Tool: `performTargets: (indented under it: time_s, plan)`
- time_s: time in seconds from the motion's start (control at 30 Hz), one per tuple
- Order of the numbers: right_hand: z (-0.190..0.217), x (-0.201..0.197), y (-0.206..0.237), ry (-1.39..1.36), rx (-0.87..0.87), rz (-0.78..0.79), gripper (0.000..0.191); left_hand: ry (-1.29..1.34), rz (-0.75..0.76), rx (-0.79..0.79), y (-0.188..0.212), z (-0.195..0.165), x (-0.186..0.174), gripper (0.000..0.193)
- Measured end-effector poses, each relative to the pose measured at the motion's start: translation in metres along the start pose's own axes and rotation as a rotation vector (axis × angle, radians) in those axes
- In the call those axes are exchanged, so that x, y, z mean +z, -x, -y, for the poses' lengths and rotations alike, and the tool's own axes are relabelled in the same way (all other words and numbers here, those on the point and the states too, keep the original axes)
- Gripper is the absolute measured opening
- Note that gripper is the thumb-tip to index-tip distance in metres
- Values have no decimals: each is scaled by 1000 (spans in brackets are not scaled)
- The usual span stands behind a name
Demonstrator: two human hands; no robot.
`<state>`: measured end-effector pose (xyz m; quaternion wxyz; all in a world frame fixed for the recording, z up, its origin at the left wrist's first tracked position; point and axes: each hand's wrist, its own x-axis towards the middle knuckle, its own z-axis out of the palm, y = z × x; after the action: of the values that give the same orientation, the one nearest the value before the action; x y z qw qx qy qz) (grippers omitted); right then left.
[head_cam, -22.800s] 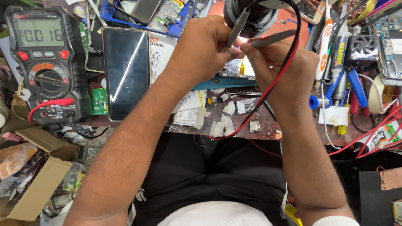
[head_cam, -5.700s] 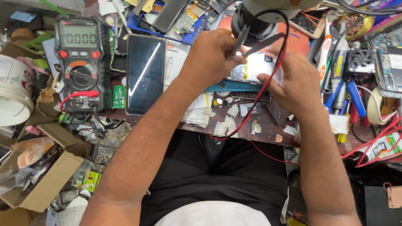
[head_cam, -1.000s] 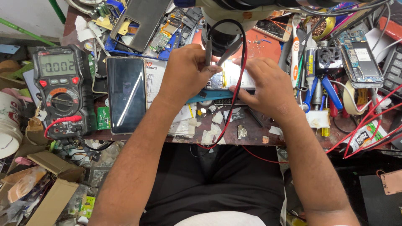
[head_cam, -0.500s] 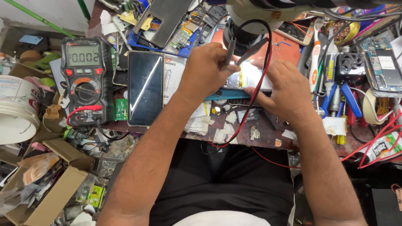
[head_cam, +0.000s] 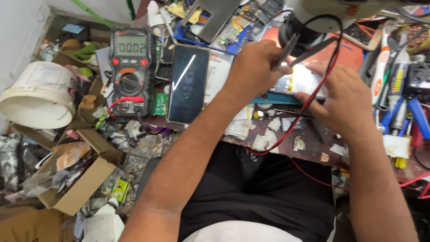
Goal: The person holds a disassembled smartphone, opens and repositions its back cover and battery, then uses multimeter probes to test points on the phone's internal board under a microscope lamp. At the end the person turns away from the bench toward a desk with a computer.
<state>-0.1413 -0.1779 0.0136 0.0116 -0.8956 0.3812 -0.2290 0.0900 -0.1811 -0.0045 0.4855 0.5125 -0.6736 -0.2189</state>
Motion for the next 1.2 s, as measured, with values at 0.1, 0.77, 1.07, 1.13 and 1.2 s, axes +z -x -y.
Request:
performTargets:
  time_s: [0.1, 0.77, 1.07, 1.13, 1.2]
  plan:
    - [1, 1, 0, 21, -26, -20, 56, 56, 3, -12, 1, 0, 1, 20]
    - [-2, -2, 0, 11, -45, -2, 63, 11, -1, 22, -2, -3, 1, 20]
    - [-3, -2, 0, 16, -54, -19, 62, 12, 14, 6, -2, -2, 1, 21]
    - [-2, -2, -1, 8, -53, -22, 61, 12, 13, 22, -2, -3, 1, 21]
    - [0, -3, -1, -8, -57, -27, 60, 5, 15, 37, -2, -5, -1, 21]
